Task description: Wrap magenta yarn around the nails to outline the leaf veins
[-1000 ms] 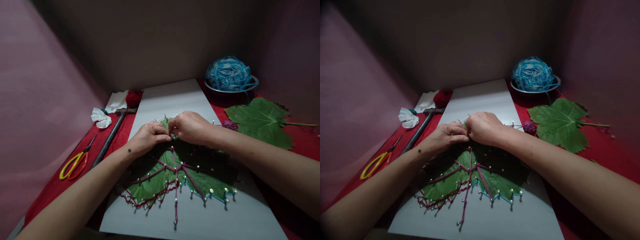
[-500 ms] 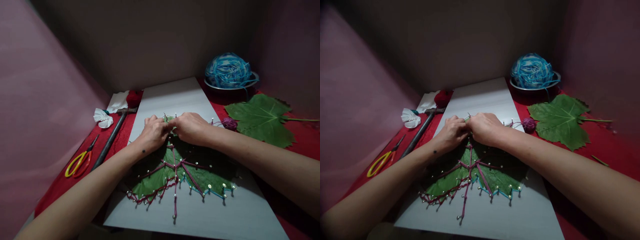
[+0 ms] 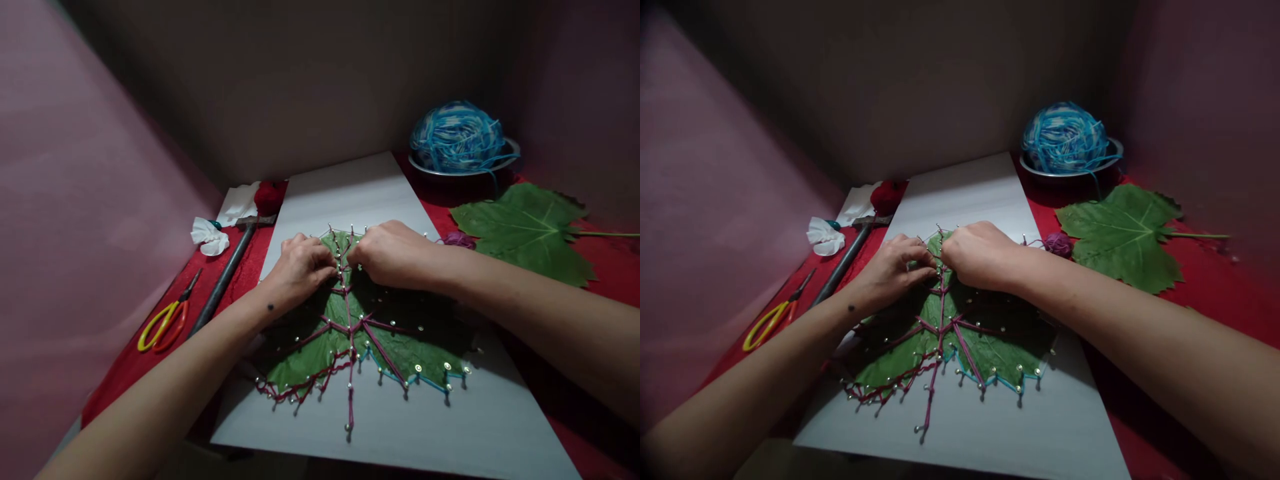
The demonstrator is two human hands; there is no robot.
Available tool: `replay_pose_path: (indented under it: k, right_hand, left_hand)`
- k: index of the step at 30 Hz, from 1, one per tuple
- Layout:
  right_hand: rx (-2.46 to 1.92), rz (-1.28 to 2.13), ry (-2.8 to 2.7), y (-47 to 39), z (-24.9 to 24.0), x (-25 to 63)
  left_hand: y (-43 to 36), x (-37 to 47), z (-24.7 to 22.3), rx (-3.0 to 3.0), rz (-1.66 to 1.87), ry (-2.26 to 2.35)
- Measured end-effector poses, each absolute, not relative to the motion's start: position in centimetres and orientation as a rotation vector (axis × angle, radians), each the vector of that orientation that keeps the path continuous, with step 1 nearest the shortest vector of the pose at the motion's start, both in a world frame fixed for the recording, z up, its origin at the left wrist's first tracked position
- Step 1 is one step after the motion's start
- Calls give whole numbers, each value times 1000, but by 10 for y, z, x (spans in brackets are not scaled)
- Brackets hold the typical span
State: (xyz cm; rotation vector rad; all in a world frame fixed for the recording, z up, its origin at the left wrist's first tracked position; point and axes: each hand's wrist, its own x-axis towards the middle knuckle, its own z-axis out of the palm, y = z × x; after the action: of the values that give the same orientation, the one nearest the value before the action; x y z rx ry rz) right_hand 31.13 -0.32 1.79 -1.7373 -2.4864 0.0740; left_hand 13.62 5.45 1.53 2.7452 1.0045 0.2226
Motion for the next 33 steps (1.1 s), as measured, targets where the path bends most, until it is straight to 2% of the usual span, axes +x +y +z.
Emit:
replay_pose_path:
  k: [5, 12, 21, 29, 33]
  right_hand:
    - [-1698, 11, -2536, -4, 14, 315]
    - [-1708, 59, -2508, -3, 13, 318]
    - [-1699, 123, -2467, -2, 12, 319]
    - [-1698, 373, -2217, -3, 17, 323]
    - [-1841, 238, -2192, -1, 16, 315]
  left_hand:
    - [59, 140, 17, 2798, 107, 986]
    - [75, 147, 13, 3031, -26, 632]
    - [69, 141, 13, 3030, 47, 679]
    - [63, 138, 8, 2972, 184, 603]
    - [63, 139, 7, 3036, 194, 543]
